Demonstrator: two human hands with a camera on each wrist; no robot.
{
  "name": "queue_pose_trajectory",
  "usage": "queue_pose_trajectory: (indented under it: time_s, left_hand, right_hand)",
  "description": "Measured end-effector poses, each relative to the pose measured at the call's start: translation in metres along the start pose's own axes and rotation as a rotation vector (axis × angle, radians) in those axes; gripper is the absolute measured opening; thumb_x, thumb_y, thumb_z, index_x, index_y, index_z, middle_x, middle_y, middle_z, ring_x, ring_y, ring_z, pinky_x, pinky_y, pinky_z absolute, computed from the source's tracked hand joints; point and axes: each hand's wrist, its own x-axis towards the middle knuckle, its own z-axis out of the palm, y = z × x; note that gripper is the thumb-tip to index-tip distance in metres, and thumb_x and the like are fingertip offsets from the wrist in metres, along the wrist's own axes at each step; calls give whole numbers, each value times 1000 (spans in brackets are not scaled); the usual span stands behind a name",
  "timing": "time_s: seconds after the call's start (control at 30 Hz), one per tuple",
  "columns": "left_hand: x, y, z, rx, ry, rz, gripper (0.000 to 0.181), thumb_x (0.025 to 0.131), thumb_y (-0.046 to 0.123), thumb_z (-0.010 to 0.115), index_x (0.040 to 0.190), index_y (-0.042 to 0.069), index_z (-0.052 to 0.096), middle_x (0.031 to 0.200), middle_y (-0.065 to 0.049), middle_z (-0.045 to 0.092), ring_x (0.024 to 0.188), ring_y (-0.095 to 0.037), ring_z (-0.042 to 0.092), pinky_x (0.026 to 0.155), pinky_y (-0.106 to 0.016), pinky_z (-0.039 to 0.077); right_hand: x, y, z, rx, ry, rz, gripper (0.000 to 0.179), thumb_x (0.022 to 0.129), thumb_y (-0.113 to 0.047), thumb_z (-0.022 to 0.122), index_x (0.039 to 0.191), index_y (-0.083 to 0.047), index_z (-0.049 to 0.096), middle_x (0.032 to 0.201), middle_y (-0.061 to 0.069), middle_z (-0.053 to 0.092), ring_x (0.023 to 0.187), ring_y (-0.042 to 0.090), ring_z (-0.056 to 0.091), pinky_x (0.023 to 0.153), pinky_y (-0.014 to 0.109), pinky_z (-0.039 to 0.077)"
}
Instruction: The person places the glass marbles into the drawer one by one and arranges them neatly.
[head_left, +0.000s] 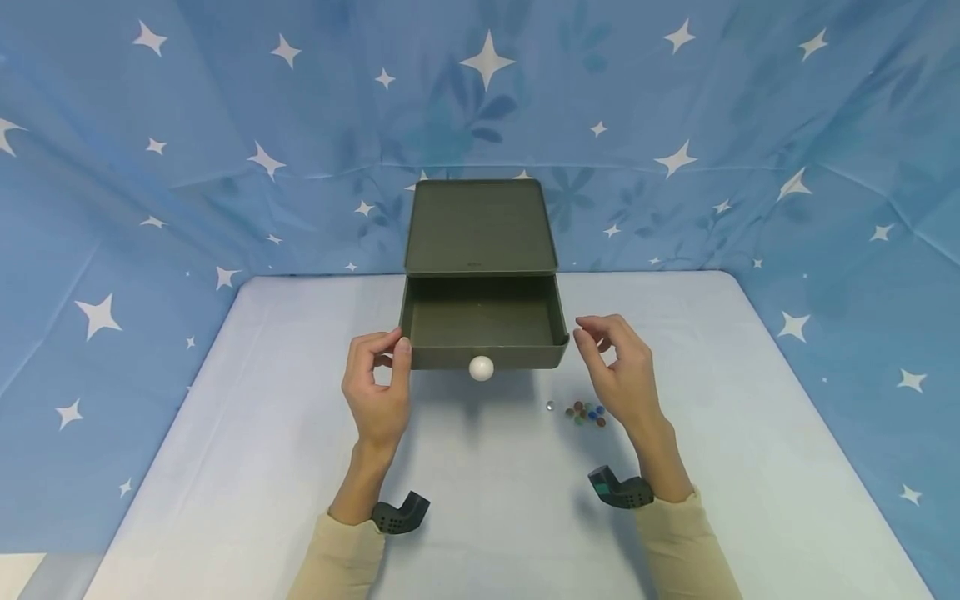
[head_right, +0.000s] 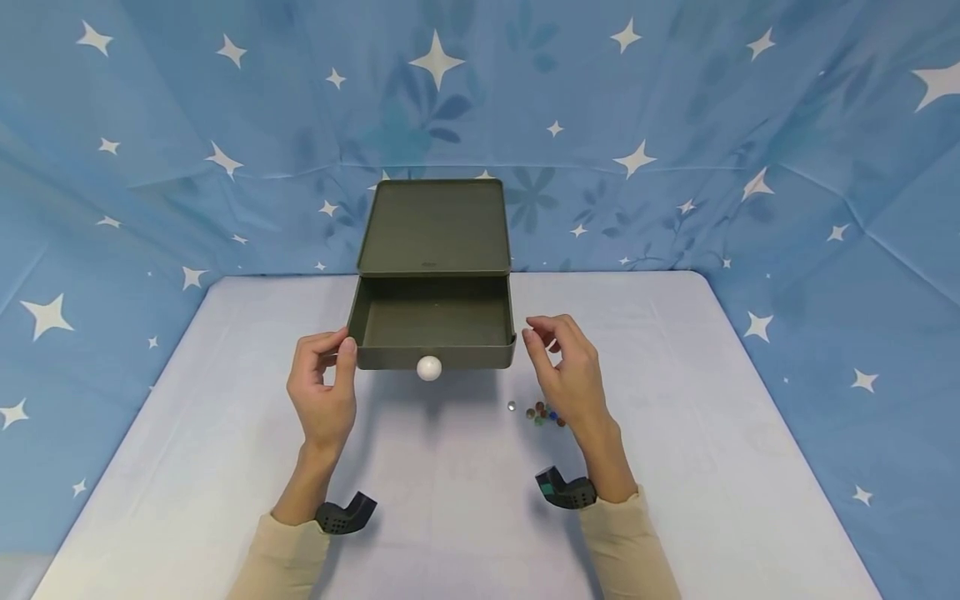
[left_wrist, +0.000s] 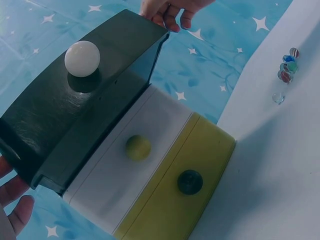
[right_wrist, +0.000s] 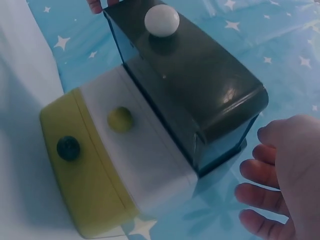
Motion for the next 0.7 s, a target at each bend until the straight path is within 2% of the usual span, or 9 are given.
queue_pose_trajectory:
  time_s: [0.17,0.33,0.5,0.7]
  left_hand:
    - [0,0,0,5,-3,-1,13,85,-14,62,96,-20,63,88,-32,59,87,-14,60,74,-16,46]
    - [1,0,0,6,-3,0,13,84,-16,62,97,-19,64,88,-32,59,86,-13,59,74,-16,46]
    - [0,-1,0,-2,-5,0,13,84,-17,62,97,-19,64,88,-33,58,89,-4,58,75,-14,46]
    - [1,0,0,-2,-8,4,14,83,-17,62,97,-20,63,88,-33,58,90,-3,57,75,-14,45]
  right_hand:
    - [-1,5,1,-16,-31,18,19,91,-2,68,110,-1,70,90,10,68,79,17,56,69,18,43]
    - [-3,10,1,-25,-116,51,21,90,-5,69,110,-1,69,92,10,68,83,19,59,74,18,45]
    - [-5,12,2,-44,-204,91,21,90,-7,68,111,-3,67,96,7,69,86,18,61,74,26,48]
    - [-6,15,4,-88,-311,156,22,92,-10,67,113,-3,65,98,8,68,89,22,62,77,40,53]
